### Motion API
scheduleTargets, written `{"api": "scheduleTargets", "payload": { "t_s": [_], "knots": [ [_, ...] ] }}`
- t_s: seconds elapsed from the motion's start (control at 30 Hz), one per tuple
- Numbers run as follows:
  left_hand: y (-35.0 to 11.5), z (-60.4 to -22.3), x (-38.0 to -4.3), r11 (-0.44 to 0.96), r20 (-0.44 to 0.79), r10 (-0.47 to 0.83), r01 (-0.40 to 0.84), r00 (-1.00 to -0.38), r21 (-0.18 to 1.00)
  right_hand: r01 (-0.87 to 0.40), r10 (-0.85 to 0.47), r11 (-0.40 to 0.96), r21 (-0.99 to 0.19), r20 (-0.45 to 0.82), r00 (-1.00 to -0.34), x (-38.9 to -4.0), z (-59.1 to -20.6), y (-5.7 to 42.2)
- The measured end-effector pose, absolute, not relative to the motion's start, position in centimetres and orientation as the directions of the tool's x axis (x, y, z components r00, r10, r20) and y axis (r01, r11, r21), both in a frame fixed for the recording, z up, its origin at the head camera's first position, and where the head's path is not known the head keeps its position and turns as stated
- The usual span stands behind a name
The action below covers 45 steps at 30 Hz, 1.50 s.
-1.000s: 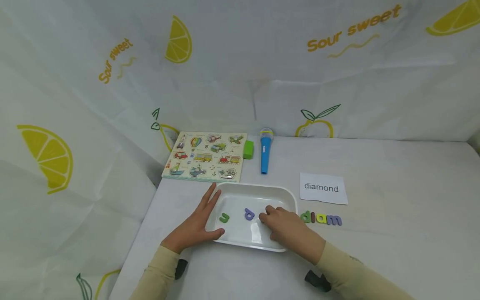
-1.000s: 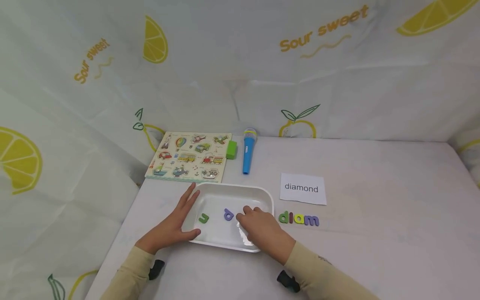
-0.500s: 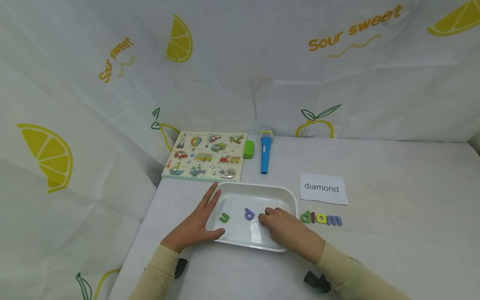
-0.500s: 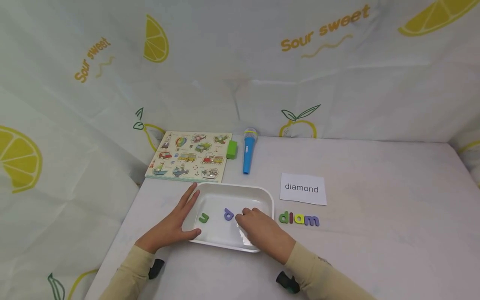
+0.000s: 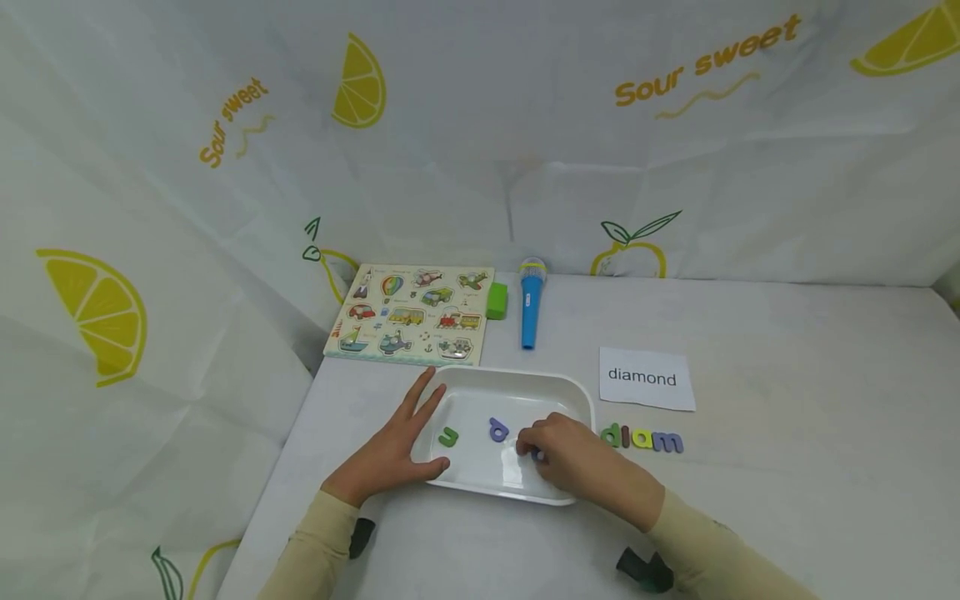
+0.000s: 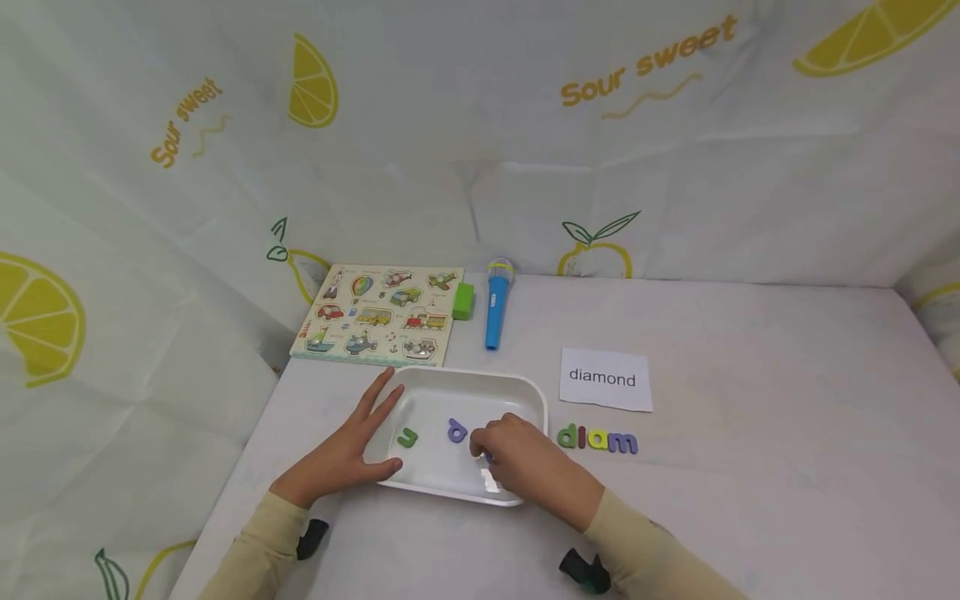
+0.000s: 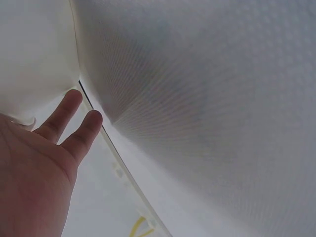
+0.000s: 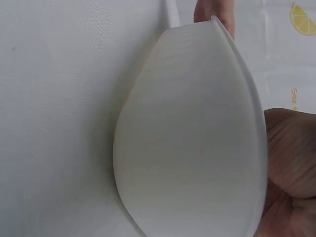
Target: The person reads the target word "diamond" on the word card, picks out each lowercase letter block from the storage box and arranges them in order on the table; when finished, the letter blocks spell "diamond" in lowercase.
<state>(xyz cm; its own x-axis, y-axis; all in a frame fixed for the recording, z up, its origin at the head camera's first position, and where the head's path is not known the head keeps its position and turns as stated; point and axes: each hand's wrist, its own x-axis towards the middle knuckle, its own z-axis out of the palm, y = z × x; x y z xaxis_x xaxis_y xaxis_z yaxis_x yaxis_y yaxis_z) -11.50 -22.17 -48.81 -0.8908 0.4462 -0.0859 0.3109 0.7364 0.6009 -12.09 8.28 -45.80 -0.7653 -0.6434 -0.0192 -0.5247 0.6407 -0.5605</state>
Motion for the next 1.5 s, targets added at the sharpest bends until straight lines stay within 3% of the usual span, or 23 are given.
{"api": "scheduleTargets", "payload": {
  "t_s": [0.57,0.8,1.07,1.5],
  "knots": [
    [-22.2,-48.8,-11.5,0.725,-0.074,0.459,0.326,-0.885,0.606,-0.552,-0.527,0.535,-0.640,0.258,-0.810,-11.7,-43.1,16.0],
    [-22.1,-48.7,-11.5,0.733,-0.092,0.450,0.308,-0.888,0.607,-0.561,-0.434,0.626,-0.541,0.356,-0.827,-11.3,-43.0,19.8],
    [-22.0,-48.8,-11.6,0.729,-0.089,0.454,0.312,-0.886,0.610,-0.337,-0.316,0.816,-0.469,0.126,-0.940,-10.8,-44.3,24.4],
    [-22.1,-49.2,-11.5,0.727,-0.073,0.440,0.308,-0.895,0.614,-0.217,-0.244,0.864,-0.454,-0.001,-0.970,-10.9,-46.8,26.3]
  ]
}}
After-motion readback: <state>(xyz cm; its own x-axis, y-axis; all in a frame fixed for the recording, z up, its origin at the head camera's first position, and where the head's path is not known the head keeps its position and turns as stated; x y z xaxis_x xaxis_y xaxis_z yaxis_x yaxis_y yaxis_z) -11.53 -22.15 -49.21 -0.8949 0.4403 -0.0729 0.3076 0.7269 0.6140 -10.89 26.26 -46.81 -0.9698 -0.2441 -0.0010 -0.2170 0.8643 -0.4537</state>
